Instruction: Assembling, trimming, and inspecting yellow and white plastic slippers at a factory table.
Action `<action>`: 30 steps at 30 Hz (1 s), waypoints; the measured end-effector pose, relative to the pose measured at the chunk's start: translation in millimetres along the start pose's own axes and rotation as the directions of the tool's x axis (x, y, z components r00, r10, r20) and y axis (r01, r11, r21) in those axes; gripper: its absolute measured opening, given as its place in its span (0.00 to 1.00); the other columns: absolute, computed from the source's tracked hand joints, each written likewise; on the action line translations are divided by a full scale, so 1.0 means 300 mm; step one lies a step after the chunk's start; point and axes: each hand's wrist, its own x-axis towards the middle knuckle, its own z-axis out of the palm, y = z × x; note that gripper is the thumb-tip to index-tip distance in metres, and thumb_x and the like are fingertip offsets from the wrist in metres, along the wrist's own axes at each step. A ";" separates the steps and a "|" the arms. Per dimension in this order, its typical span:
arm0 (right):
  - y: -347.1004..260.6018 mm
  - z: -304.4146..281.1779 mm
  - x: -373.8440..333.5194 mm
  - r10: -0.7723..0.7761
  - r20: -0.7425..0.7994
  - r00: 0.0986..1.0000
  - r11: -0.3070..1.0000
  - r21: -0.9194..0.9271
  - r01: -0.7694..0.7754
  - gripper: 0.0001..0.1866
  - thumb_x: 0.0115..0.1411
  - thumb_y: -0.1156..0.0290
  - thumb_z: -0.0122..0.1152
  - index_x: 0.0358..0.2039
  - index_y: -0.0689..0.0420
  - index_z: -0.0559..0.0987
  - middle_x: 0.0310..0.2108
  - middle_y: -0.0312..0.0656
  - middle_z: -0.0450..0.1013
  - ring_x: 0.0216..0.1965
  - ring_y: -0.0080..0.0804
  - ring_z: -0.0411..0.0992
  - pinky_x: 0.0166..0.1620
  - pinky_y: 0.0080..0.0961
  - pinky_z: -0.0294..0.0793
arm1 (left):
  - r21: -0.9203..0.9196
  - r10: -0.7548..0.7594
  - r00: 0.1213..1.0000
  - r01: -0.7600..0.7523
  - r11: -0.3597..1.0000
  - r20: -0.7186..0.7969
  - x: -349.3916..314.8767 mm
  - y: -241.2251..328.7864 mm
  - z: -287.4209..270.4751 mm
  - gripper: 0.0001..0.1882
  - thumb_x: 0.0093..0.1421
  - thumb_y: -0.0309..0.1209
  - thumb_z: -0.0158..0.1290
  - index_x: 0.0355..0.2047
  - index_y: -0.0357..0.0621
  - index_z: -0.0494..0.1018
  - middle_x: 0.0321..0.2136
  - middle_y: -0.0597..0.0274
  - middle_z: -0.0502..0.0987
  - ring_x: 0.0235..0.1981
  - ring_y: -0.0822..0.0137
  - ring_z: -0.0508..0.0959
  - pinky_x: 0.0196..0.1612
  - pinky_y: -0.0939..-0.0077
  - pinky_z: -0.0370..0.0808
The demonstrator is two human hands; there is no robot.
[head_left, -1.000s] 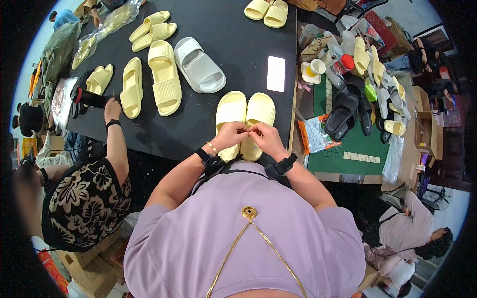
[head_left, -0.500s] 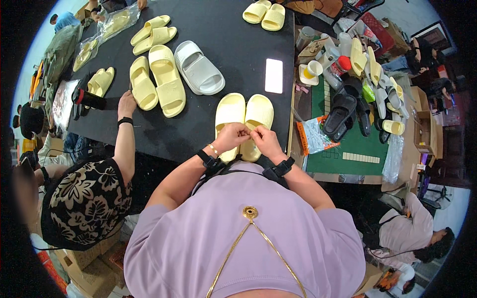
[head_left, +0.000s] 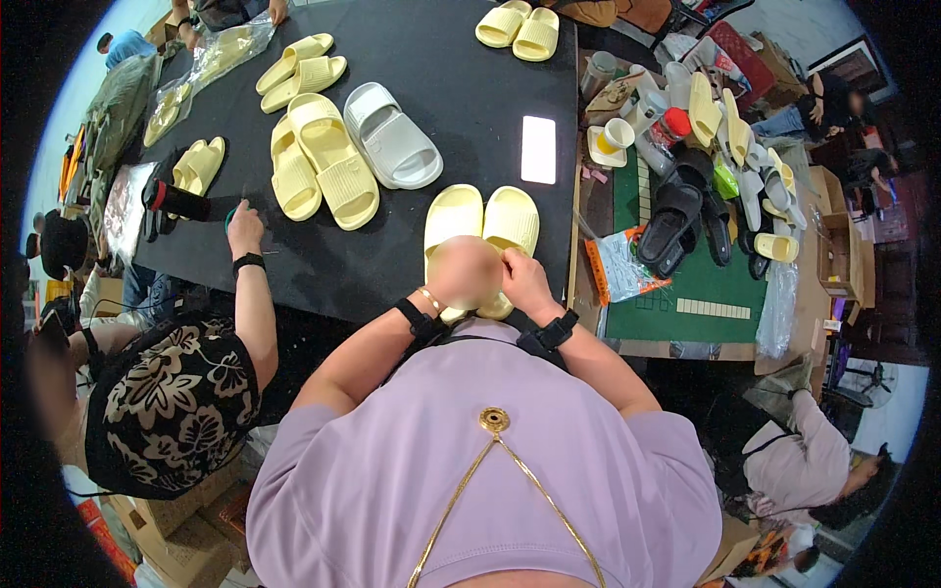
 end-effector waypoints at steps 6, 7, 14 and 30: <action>0.016 -0.002 0.012 0.119 0.055 0.991 0.992 0.037 -0.121 0.13 0.62 0.63 0.51 0.32 0.61 0.74 0.29 0.55 0.75 0.33 0.56 0.73 0.36 0.46 0.72 | 0.001 -0.026 0.998 0.027 1.000 -0.062 -0.002 -0.034 -0.017 0.08 0.47 0.28 0.60 0.28 0.42 0.74 0.31 0.57 0.76 0.36 0.53 0.76 0.39 0.62 0.73; 0.019 -0.006 0.013 0.172 0.086 0.981 0.984 0.026 -0.174 0.14 0.63 0.61 0.51 0.32 0.61 0.74 0.30 0.55 0.75 0.34 0.56 0.74 0.36 0.46 0.73 | -0.027 -0.049 0.996 0.047 0.999 -0.079 -0.005 -0.041 -0.031 0.08 0.48 0.28 0.60 0.29 0.42 0.75 0.32 0.57 0.76 0.36 0.54 0.76 0.39 0.63 0.74; 0.042 0.041 0.042 0.280 0.150 0.948 0.950 -0.188 -0.251 0.23 0.60 0.52 0.54 0.31 0.66 0.76 0.32 0.59 0.76 0.36 0.56 0.76 0.38 0.45 0.75 | -0.109 -0.261 0.928 0.240 0.965 -0.265 -0.011 -0.146 -0.110 0.10 0.53 0.26 0.57 0.36 0.38 0.74 0.31 0.55 0.74 0.30 0.59 0.76 0.36 0.68 0.74; 0.005 0.064 0.250 0.319 0.130 0.939 0.884 -0.397 -0.246 0.24 0.53 0.52 0.55 0.25 0.64 0.82 0.25 0.58 0.77 0.30 0.52 0.78 0.37 0.43 0.78 | -0.237 -0.472 0.849 0.420 0.876 -0.238 -0.014 -0.261 -0.094 0.09 0.56 0.25 0.55 0.36 0.36 0.75 0.32 0.56 0.75 0.30 0.63 0.77 0.35 0.71 0.75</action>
